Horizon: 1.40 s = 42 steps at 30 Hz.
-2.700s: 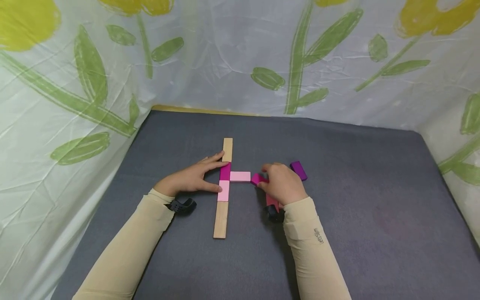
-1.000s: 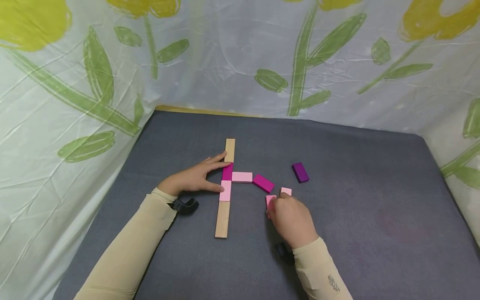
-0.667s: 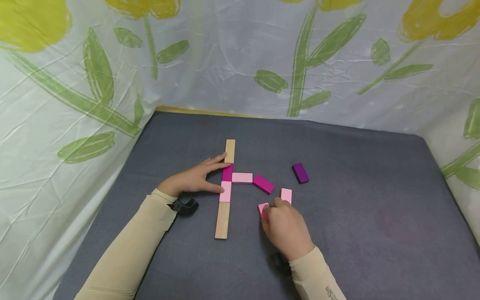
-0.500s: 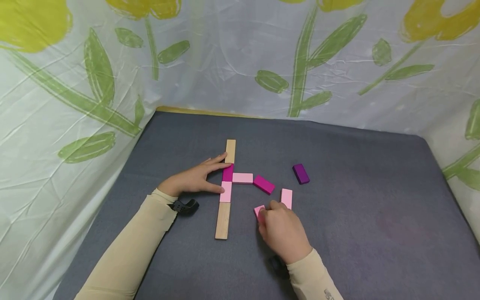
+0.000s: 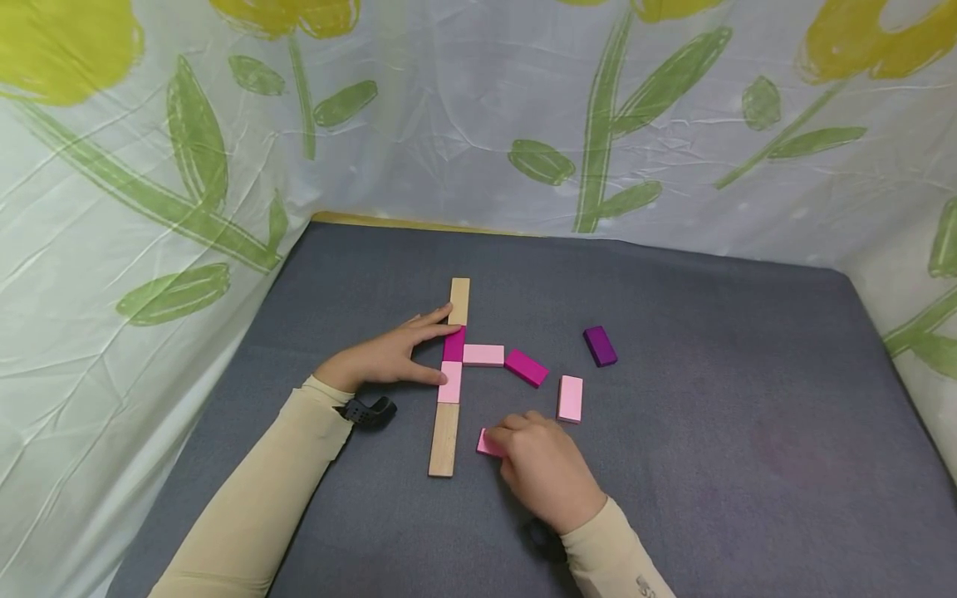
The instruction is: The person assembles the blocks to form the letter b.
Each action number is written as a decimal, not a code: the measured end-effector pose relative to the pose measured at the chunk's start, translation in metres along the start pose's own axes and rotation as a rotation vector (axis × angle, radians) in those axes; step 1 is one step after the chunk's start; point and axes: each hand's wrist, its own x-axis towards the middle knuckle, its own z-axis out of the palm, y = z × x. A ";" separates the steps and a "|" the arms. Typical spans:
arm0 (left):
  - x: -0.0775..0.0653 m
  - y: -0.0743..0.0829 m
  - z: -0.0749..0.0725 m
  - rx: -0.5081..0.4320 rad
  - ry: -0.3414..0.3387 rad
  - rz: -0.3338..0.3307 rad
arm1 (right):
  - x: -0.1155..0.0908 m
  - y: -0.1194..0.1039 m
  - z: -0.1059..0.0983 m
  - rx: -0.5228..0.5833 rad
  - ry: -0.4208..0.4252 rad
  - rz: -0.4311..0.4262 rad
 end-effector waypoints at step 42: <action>0.001 0.000 0.000 -0.001 -0.004 -0.018 | 0.001 -0.009 0.011 0.142 -0.098 -0.081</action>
